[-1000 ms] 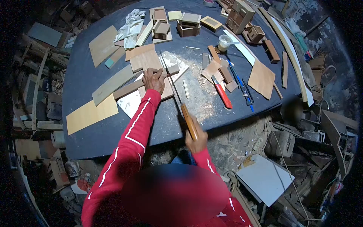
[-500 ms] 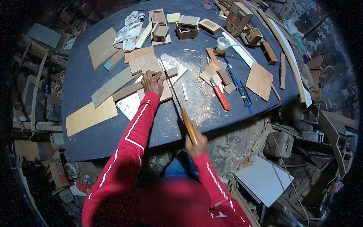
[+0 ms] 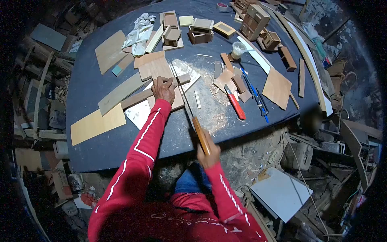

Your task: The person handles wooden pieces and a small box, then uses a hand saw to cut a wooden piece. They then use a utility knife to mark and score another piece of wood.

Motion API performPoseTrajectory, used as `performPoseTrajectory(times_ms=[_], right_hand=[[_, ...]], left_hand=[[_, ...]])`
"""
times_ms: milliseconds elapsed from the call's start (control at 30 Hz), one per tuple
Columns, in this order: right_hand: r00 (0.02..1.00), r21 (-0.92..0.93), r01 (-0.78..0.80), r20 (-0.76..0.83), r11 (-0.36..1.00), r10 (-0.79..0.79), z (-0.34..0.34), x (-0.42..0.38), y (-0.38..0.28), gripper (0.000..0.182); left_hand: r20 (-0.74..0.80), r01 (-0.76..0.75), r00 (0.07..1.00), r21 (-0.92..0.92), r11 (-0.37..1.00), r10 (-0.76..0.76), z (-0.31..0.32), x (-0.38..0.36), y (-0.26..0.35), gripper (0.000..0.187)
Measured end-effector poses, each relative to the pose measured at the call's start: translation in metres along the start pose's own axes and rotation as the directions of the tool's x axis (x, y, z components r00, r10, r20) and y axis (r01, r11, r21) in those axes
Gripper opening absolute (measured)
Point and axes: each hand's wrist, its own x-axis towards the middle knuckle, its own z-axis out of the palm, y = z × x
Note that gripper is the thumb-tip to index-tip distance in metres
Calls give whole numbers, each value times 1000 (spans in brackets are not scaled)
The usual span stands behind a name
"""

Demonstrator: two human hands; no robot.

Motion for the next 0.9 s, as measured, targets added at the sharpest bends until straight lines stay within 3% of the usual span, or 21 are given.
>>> performPoseTrajectory(times_ms=[133,233,300,400,467,533,633,733,833,900], right_hand=[[999,-28,-44,21,999,44,-36,-48,-22,55],[986,15,-147,77,989,146,-7,-1,-14,54],[995,14,-76,59,997,75,26,49,-3,58],[998,86,-45,36,995,42,18,48,-4,57],[997,-24,77,-20,997,-77,-2,0,9,56],[989,-21,-119,86,993,120,-36,-38,-18,58],[987,-7,-143,67,990,143,-45,-50,-25,59],[999,-23,36,-2,999,-36,-4,2,3,55],[999,89,-25,31,996,22,29,55,4,60],[999,2,45,-3,999,-45,15,39,-2,59]], left_hand=[[-3,-23,1000,6,1000,23,3,-1,-4,29],[6,-21,1000,-13,1000,21,5,-3,-1,28],[1,-32,999,13,999,32,2,-2,-1,29],[2,-28,1000,0,1000,28,3,-1,-1,29],[-17,-27,1000,7,1000,27,6,-2,-3,29],[-14,-21,1000,6,1000,22,4,-3,-3,29],[1,-26,1000,14,1000,26,3,-4,-2,29],[-20,-41,999,3,999,41,4,-3,-2,28],[-33,-59,998,23,998,60,3,-3,-2,28],[-24,-50,998,7,999,50,5,-3,-3,29]])
